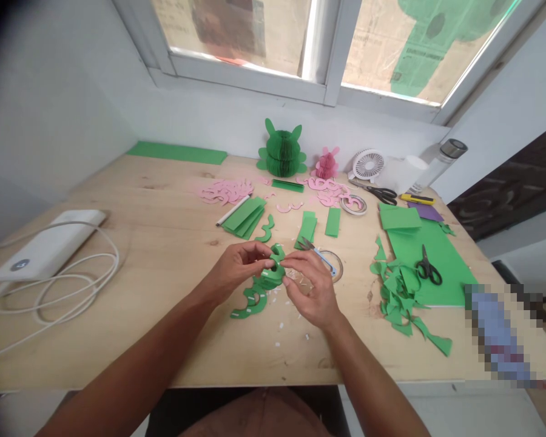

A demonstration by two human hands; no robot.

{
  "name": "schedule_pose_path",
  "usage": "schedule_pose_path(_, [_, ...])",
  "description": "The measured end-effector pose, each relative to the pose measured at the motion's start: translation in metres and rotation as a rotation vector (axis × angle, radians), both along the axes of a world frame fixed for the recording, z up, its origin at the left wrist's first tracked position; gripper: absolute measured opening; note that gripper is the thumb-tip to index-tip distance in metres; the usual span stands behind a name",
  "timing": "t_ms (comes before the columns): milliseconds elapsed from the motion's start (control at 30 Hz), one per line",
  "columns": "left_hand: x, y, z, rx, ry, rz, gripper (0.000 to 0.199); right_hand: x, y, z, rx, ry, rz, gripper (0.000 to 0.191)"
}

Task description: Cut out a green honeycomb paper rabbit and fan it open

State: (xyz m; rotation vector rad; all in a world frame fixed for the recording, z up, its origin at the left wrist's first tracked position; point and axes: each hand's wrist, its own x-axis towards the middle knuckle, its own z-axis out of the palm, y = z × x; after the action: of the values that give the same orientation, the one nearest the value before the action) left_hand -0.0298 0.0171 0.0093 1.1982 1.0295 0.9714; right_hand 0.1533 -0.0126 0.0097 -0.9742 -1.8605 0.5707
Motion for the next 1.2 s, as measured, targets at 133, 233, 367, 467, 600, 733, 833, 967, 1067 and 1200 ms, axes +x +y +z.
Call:
schedule_pose_path(133, [0.0008, -0.0001, 0.0008, 0.000, 0.009, 0.001, 0.026, -0.0004, 0.0000, -0.0011, 0.056, -0.032, 0.029, 0.027])
schedule_pose_path(233, [0.0009, 0.0001, 0.0007, -0.002, 0.015, -0.002, 0.026, -0.0009, 0.0005, -0.0020, 0.091, -0.035, 0.022, 0.027])
schedule_pose_path(367, [0.0001, 0.0004, -0.0009, -0.010, 0.010, -0.014, 0.026, -0.0014, 0.0013, -0.0026, 0.108, -0.026, 0.021, 0.024])
schedule_pose_path(467, [-0.0003, 0.0005, -0.0012, -0.020, 0.001, -0.020, 0.027, -0.0014, 0.0016, -0.0032, 0.104, -0.019, 0.022, 0.022])
schedule_pose_path(600, [0.0007, -0.0003, -0.0001, -0.035, -0.033, -0.034, 0.027, -0.0018, 0.0019, -0.0057, 0.094, -0.020, 0.011, 0.018])
schedule_pose_path(733, [0.0019, -0.0012, -0.0006, -0.050, -0.074, -0.041, 0.027, -0.0030, 0.0017, -0.0083, 0.081, -0.006, -0.039, 0.014])
schedule_pose_path(833, [0.0018, -0.0013, -0.0011, -0.050, -0.085, -0.065, 0.026, -0.0037, 0.0010, -0.0088, 0.043, 0.012, -0.090, 0.011])
schedule_pose_path(967, [0.0012, -0.0008, -0.0003, -0.036, -0.075, -0.105, 0.023, -0.0037, 0.0019, -0.0093, -0.085, 0.137, -0.145, 0.010])
schedule_pose_path(1067, [0.0010, -0.0005, 0.0007, -0.019, -0.068, -0.116, 0.022, -0.0035, 0.0034, -0.0099, -0.217, 0.299, -0.164, 0.010])
schedule_pose_path(1200, [0.0007, -0.0005, 0.0017, -0.014, -0.065, -0.118, 0.021, -0.0038, 0.0038, -0.0095, -0.355, 0.453, -0.162, 0.012])
